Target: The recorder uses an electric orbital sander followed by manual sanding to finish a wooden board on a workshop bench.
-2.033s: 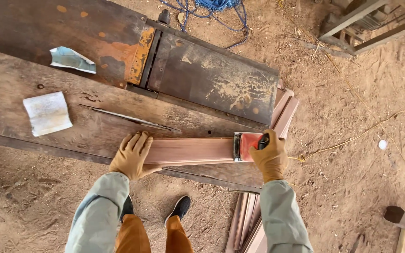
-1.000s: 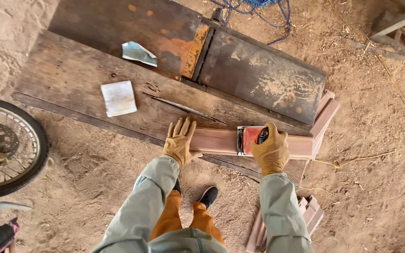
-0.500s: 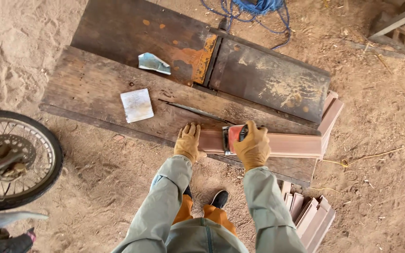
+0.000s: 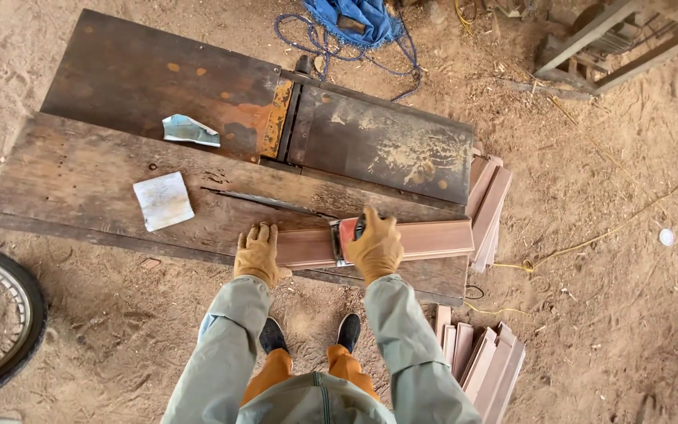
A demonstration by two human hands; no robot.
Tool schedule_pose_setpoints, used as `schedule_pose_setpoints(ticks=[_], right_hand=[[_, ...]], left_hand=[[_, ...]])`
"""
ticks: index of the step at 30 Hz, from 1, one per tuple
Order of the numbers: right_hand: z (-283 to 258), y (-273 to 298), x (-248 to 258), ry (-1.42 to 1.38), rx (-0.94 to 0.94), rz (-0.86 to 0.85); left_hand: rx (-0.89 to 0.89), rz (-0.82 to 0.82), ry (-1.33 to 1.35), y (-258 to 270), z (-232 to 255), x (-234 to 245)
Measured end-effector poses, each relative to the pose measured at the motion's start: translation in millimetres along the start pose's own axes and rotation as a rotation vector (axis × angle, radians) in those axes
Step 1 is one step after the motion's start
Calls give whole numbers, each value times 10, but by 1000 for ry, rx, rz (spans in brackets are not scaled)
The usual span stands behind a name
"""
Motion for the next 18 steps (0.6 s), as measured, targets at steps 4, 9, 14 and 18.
schedule_pose_setpoints(ticks=[4,9,14,18], right_hand=[[494,-186,187,6,5,-18],[1063,-364,412,22,-28,114],[1403,-469,550,-17,-14,121],[1724,-606,614,88,78,197]], left_hand=[[89,-68,34,-252,7,-409],[155,26,-275,-66,665,-194],[-129,33,-49,-310,1842,-87],[-130,43,16,-691,2157,-293]])
Point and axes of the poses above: each hand's wrist, its own y-axis away from the middle knuckle, its own x-axis out of the back of the hand, z = x × y, the point moved 5 cm from there along -y, towards the middle knuckle, and after that the axes turned 4 degrees about -z, right-handed, at the moved point
